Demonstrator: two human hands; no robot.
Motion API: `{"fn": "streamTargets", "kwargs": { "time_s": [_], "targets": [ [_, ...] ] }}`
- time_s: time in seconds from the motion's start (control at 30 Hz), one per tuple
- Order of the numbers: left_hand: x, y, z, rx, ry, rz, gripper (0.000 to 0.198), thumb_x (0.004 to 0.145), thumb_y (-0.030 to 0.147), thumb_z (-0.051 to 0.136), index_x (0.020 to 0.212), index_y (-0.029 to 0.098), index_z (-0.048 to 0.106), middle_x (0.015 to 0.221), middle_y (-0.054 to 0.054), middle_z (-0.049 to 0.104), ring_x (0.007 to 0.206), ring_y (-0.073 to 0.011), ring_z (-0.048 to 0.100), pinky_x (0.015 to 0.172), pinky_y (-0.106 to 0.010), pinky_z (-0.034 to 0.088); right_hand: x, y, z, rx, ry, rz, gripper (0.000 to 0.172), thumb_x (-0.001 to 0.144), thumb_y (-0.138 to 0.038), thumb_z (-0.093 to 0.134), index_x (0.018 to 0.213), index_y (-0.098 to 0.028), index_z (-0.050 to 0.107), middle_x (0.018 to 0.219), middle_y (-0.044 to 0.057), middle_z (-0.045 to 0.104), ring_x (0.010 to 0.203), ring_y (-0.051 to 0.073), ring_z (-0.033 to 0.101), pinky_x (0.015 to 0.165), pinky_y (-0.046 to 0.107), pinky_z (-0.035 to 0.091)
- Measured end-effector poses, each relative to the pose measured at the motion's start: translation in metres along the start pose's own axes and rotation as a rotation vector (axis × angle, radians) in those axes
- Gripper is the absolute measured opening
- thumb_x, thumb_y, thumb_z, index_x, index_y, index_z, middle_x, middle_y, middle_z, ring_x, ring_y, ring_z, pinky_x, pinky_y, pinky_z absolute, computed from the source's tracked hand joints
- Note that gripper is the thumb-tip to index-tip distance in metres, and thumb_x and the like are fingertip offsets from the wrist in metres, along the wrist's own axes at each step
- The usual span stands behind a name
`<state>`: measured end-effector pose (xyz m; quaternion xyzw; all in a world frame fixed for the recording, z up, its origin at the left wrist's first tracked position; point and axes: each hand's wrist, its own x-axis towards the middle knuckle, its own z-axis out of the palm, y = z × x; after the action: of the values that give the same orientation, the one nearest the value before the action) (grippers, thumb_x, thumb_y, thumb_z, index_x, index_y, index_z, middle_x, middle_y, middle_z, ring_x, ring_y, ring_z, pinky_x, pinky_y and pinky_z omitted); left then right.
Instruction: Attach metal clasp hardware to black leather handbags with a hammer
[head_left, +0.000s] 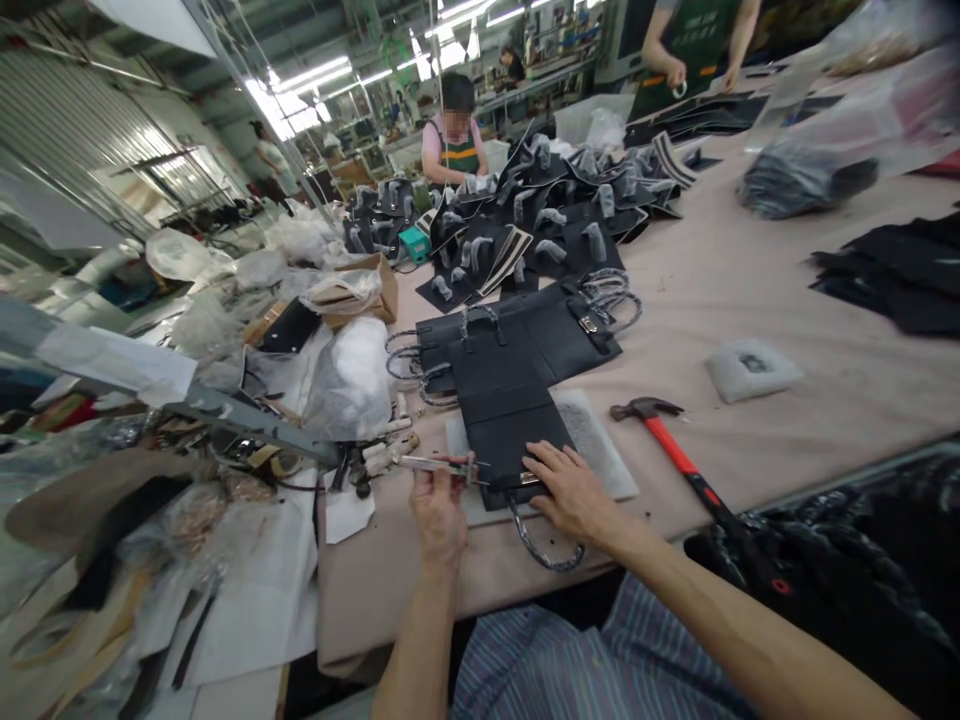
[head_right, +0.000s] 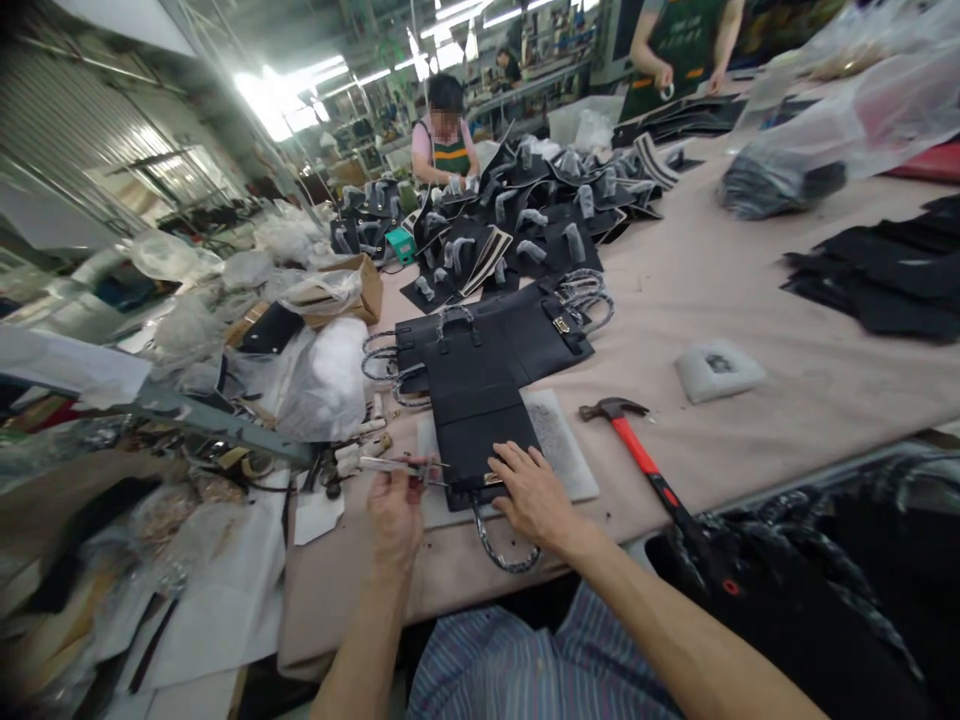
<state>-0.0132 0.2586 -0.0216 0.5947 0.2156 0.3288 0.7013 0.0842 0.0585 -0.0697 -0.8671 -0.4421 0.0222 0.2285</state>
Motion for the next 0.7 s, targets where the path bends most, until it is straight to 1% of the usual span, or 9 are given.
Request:
{"fn": "streamTargets", "kwargs": {
  "time_s": [0.07, 0.13, 0.23, 0.3, 0.4, 0.47, 0.53, 0.63, 0.7],
  "targets": [
    [0.009, 0.011, -0.009, -0.18, 0.132, 0.009, 0.037, 0.083, 0.054, 0.073, 0.097, 0.021, 0.062, 0.092, -0.003, 0.074, 0.091, -0.0241, 0.074, 0.075, -0.037, 0.061, -0.003, 0.003, 0.0, 0.005, -0.001, -0.009, 0.055, 0.088, -0.023, 0.06, 0.143, -0.02, 0.053, 0.158, 0.011, 0.044, 0.147, 0.032, 0.038, 0.12, 0.056, 0.028],
    [0.016, 0.024, -0.028, -0.078, 0.141, 0.01, 0.039, 0.08, 0.052, 0.076, 0.099, 0.021, 0.062, 0.094, -0.004, 0.074, 0.088, -0.0233, 0.074, 0.072, -0.035, 0.061, -0.004, 0.004, -0.002, 0.024, 0.006, -0.005, 0.057, 0.087, -0.021, 0.059, 0.143, -0.02, 0.053, 0.158, 0.012, 0.045, 0.148, 0.032, 0.036, 0.12, 0.058, 0.027],
    [0.019, 0.037, -0.07, 0.415, 0.105, -0.02, 0.036, 0.084, 0.048, 0.069, 0.103, 0.018, 0.066, 0.089, -0.006, 0.076, 0.082, -0.0215, 0.073, 0.075, -0.033, 0.058, -0.007, 0.007, -0.006, 0.086, 0.031, 0.002, 0.06, 0.085, -0.02, 0.059, 0.144, -0.018, 0.05, 0.156, 0.014, 0.046, 0.146, 0.032, 0.038, 0.12, 0.058, 0.028],
    [0.017, 0.039, -0.097, 0.788, 0.1, -0.047, 0.03, 0.087, 0.043, 0.063, 0.104, 0.019, 0.068, 0.088, -0.005, 0.076, 0.084, -0.0223, 0.072, 0.079, -0.033, 0.056, -0.014, 0.01, -0.009, 0.105, 0.085, 0.037, 0.061, 0.083, -0.021, 0.059, 0.144, -0.017, 0.05, 0.154, 0.016, 0.047, 0.145, 0.032, 0.04, 0.119, 0.059, 0.03],
    [0.01, 0.033, -0.122, 1.249, 0.043, -0.129, 0.021, 0.093, 0.036, 0.053, 0.1, 0.022, 0.067, 0.093, -0.006, 0.077, 0.091, -0.0237, 0.072, 0.082, -0.032, 0.052, -0.028, 0.015, -0.008, 0.071, 0.163, 0.123, 0.056, 0.084, -0.025, 0.061, 0.138, -0.015, 0.053, 0.151, 0.019, 0.049, 0.142, 0.036, 0.042, 0.116, 0.061, 0.033],
    [0.007, 0.029, -0.125, 1.493, 0.0, -0.223, 0.023, 0.097, 0.033, 0.047, 0.098, 0.02, 0.066, 0.096, -0.009, 0.077, 0.094, -0.0255, 0.072, 0.08, -0.032, 0.05, -0.036, 0.018, -0.006, 0.037, 0.181, 0.136, 0.053, 0.086, -0.03, 0.061, 0.137, -0.015, 0.054, 0.149, 0.018, 0.051, 0.139, 0.037, 0.045, 0.115, 0.062, 0.035],
    [0.007, 0.026, -0.12, 1.659, -0.017, -0.308, 0.027, 0.099, 0.032, 0.044, 0.102, 0.017, 0.065, 0.099, -0.014, 0.076, 0.095, -0.0282, 0.072, 0.079, -0.034, 0.049, -0.04, 0.021, -0.004, 0.011, 0.197, 0.114, 0.051, 0.087, -0.033, 0.06, 0.136, -0.017, 0.055, 0.148, 0.017, 0.052, 0.138, 0.037, 0.047, 0.114, 0.062, 0.036],
    [0.015, 0.023, -0.11, 1.735, -0.048, -0.338, 0.029, 0.1, 0.033, 0.044, 0.106, 0.015, 0.066, 0.102, -0.016, 0.076, 0.098, -0.0289, 0.072, 0.079, -0.034, 0.05, -0.039, 0.026, 0.001, -0.006, 0.225, 0.074, 0.047, 0.088, -0.036, 0.059, 0.132, -0.018, 0.057, 0.144, 0.017, 0.054, 0.134, 0.038, 0.05, 0.111, 0.06, 0.04],
    [0.021, 0.021, -0.107, 1.745, -0.076, -0.325, 0.029, 0.099, 0.032, 0.045, 0.103, 0.014, 0.068, 0.099, -0.017, 0.076, 0.097, -0.0288, 0.072, 0.079, -0.033, 0.05, -0.036, 0.029, 0.004, -0.013, 0.236, 0.057, 0.046, 0.089, -0.037, 0.058, 0.13, -0.018, 0.058, 0.143, 0.017, 0.056, 0.132, 0.038, 0.051, 0.11, 0.058, 0.041]
  ]
}}
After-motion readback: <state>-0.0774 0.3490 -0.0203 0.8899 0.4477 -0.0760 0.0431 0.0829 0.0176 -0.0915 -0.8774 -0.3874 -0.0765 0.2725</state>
